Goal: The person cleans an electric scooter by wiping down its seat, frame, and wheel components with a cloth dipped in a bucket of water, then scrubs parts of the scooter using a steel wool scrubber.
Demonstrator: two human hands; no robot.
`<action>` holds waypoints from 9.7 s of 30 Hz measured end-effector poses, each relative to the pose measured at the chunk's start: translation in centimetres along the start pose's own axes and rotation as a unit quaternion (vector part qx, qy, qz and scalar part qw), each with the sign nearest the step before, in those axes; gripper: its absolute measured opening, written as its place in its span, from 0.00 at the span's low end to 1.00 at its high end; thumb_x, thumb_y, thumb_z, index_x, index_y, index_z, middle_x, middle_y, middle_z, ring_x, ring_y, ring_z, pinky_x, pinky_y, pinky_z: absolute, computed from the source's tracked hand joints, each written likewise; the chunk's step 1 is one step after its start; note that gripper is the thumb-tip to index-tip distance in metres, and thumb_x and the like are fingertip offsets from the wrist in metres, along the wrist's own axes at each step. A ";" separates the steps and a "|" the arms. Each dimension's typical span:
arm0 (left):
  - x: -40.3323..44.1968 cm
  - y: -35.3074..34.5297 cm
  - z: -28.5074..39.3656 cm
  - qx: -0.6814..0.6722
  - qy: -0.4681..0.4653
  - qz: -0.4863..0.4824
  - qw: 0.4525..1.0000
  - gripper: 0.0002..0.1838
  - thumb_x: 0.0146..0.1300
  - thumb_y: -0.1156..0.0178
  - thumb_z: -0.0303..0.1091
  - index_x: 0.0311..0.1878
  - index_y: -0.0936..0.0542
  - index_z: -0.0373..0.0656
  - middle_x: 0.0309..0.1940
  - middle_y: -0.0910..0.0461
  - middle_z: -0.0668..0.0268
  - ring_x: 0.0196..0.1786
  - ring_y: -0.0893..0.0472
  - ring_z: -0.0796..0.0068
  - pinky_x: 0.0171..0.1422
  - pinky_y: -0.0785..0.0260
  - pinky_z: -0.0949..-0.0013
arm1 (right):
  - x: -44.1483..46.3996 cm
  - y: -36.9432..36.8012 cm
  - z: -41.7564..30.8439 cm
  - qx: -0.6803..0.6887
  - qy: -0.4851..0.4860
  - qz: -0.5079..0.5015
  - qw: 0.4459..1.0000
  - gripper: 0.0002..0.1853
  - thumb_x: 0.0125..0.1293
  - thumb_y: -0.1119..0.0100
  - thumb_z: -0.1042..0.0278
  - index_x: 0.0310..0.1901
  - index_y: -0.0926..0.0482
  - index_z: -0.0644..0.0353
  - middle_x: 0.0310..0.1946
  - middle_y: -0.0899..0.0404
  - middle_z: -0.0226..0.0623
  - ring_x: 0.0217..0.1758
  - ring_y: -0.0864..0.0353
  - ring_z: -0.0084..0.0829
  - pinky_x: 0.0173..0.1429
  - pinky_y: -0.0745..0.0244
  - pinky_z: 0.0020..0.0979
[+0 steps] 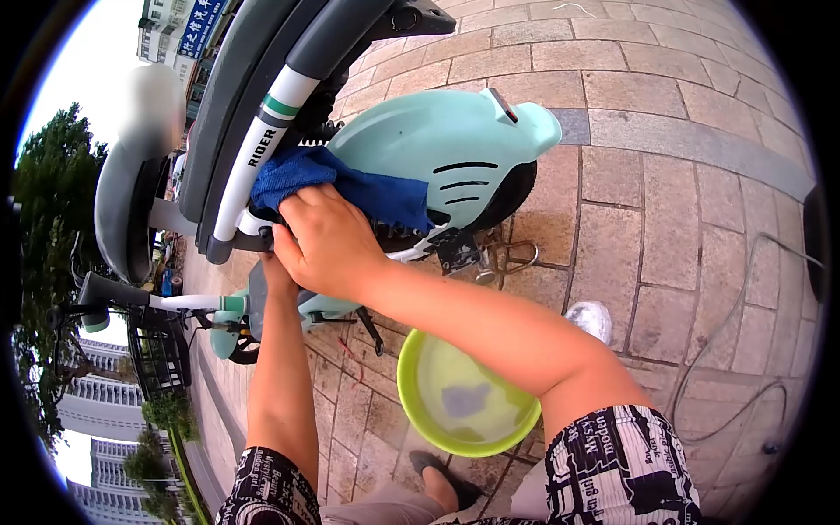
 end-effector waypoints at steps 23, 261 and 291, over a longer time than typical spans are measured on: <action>-1.3 -1.9 2.8 -0.046 -0.053 -0.023 0.997 0.26 0.67 0.44 0.27 0.67 0.35 0.41 0.62 0.28 0.63 0.62 0.27 0.67 0.65 0.32 0.63 | 0.2 -0.6 0.6 -0.096 0.082 -0.090 0.988 0.12 0.66 0.43 0.58 0.43 0.21 0.56 0.34 0.24 0.42 0.38 0.23 0.46 0.43 0.25 0.41; -15.0 -15.4 5.0 0.385 -0.279 -0.186 0.860 0.10 0.60 0.48 0.27 0.44 0.22 0.42 0.32 0.19 0.55 0.32 0.16 0.52 0.34 0.23 0.54 | -11.1 15.4 7.8 -0.515 -0.414 -0.131 0.739 0.24 0.67 0.51 0.44 0.40 0.17 0.58 0.42 0.17 0.50 0.47 0.19 0.52 0.51 0.25 0.49; -16.6 -13.1 8.7 -0.318 -0.035 -0.255 0.912 0.18 0.71 0.45 0.31 0.63 0.28 0.42 0.51 0.23 0.65 0.36 0.22 0.83 0.39 0.29 0.78 | -0.7 9.8 -10.2 0.067 -0.238 -0.218 0.944 0.16 0.62 0.39 0.61 0.39 0.19 0.70 0.46 0.21 0.36 0.47 0.22 0.25 0.53 0.28 0.27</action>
Point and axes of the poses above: each hand's wrist, its own x-axis towards the middle knuckle, its own y-axis out of the back of the hand, z = x × y, the point moved 2 cm from there along x, towards the middle knuckle
